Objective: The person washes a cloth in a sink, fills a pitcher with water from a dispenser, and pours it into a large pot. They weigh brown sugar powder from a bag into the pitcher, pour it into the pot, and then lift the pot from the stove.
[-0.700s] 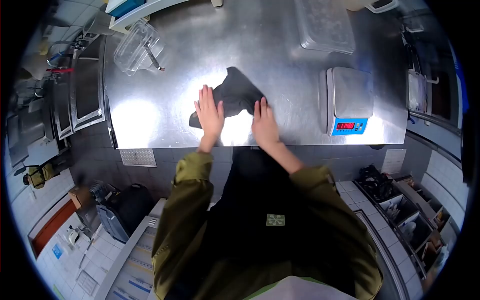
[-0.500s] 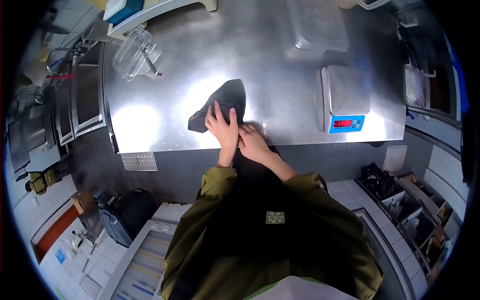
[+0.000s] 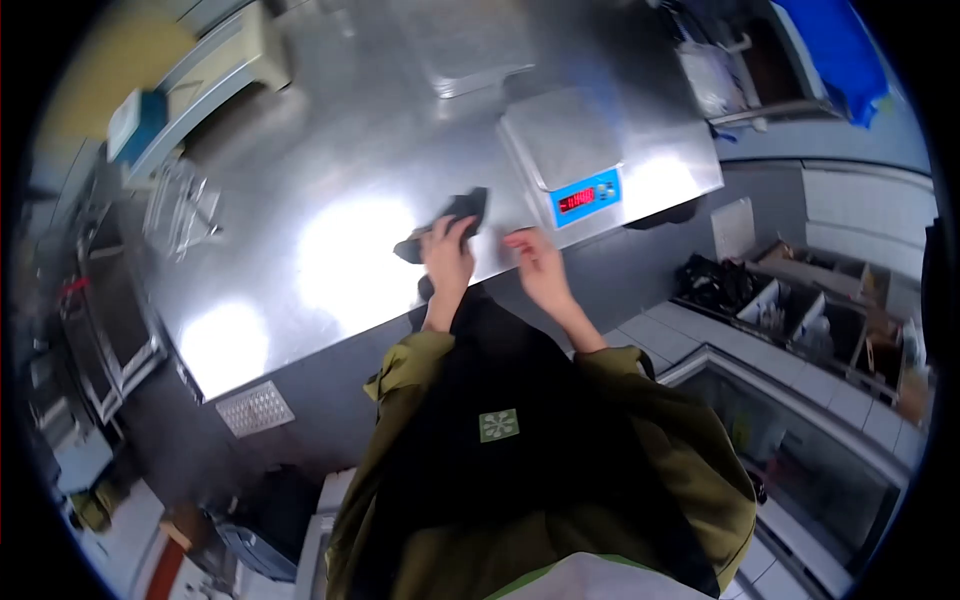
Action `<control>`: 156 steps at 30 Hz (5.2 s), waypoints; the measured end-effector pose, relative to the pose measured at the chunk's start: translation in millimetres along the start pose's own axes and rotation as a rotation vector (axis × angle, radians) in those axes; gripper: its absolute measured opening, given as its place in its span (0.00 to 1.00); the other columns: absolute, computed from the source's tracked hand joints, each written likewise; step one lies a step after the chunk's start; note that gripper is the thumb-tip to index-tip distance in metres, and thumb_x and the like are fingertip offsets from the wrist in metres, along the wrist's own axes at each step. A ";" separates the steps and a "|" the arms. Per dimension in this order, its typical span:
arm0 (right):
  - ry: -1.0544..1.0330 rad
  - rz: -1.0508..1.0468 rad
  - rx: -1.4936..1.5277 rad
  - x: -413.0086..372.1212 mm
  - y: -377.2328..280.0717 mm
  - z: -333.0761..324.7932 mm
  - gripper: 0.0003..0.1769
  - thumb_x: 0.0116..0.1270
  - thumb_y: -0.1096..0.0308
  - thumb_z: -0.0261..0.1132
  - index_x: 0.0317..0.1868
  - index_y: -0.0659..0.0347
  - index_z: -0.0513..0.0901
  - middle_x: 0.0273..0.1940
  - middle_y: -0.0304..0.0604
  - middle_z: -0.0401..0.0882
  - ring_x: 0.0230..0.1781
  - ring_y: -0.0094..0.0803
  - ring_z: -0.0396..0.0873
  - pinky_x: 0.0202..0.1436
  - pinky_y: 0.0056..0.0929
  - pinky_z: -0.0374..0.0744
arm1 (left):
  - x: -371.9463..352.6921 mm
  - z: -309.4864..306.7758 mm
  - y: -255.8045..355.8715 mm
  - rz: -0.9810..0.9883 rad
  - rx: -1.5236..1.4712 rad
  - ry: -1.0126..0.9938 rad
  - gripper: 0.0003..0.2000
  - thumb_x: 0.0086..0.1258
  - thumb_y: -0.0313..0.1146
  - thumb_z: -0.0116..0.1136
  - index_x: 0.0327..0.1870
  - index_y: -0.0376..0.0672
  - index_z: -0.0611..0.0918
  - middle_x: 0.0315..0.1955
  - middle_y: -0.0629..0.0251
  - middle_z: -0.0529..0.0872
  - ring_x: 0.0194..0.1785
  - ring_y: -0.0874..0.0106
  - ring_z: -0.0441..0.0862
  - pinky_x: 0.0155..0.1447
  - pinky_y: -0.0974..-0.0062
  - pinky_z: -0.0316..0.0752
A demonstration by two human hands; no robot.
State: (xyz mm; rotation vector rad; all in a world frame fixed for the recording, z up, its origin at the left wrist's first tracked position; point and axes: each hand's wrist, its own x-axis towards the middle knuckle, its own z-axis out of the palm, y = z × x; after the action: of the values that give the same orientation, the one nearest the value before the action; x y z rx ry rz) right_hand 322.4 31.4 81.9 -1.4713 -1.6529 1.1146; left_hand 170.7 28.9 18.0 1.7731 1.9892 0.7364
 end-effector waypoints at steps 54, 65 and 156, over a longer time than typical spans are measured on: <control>-0.247 0.064 0.122 11.8 -55.7 91.5 0.10 0.61 0.76 0.46 0.33 0.66 0.75 0.31 0.40 0.75 0.33 0.24 0.72 0.42 0.23 0.72 | -89.3 -176.3 -219.8 -0.275 0.140 0.564 0.13 0.49 0.25 0.51 0.38 0.42 0.78 0.34 0.59 0.79 0.37 0.61 0.76 0.37 0.68 0.73; -0.374 0.106 0.043 -75.8 -148.2 298.0 0.10 0.65 0.77 0.46 0.32 0.65 0.75 0.30 0.39 0.74 0.32 0.23 0.71 0.41 0.20 0.70 | -20.3 -315.3 -461.8 -0.570 0.466 0.765 0.19 0.55 0.35 0.55 0.50 0.53 0.75 0.50 0.63 0.71 0.51 0.61 0.66 0.51 0.59 0.58; -0.041 -0.230 -0.332 327.8 -457.4 1035.0 0.12 0.56 0.67 0.56 0.40 0.60 0.71 0.33 0.56 0.77 0.35 0.54 0.75 0.37 0.47 0.73 | 92.4 -785.5 -879.3 -0.429 -0.966 0.657 0.11 0.64 0.32 0.55 0.39 0.33 0.72 0.32 0.63 0.77 0.34 0.75 0.77 0.39 0.79 0.79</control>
State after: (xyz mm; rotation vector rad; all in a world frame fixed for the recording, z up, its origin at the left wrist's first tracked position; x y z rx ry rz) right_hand -845.9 174.2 32.1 -1.4147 -2.0525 0.7752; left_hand -1005.7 -45.8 114.0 0.5510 1.7227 1.8534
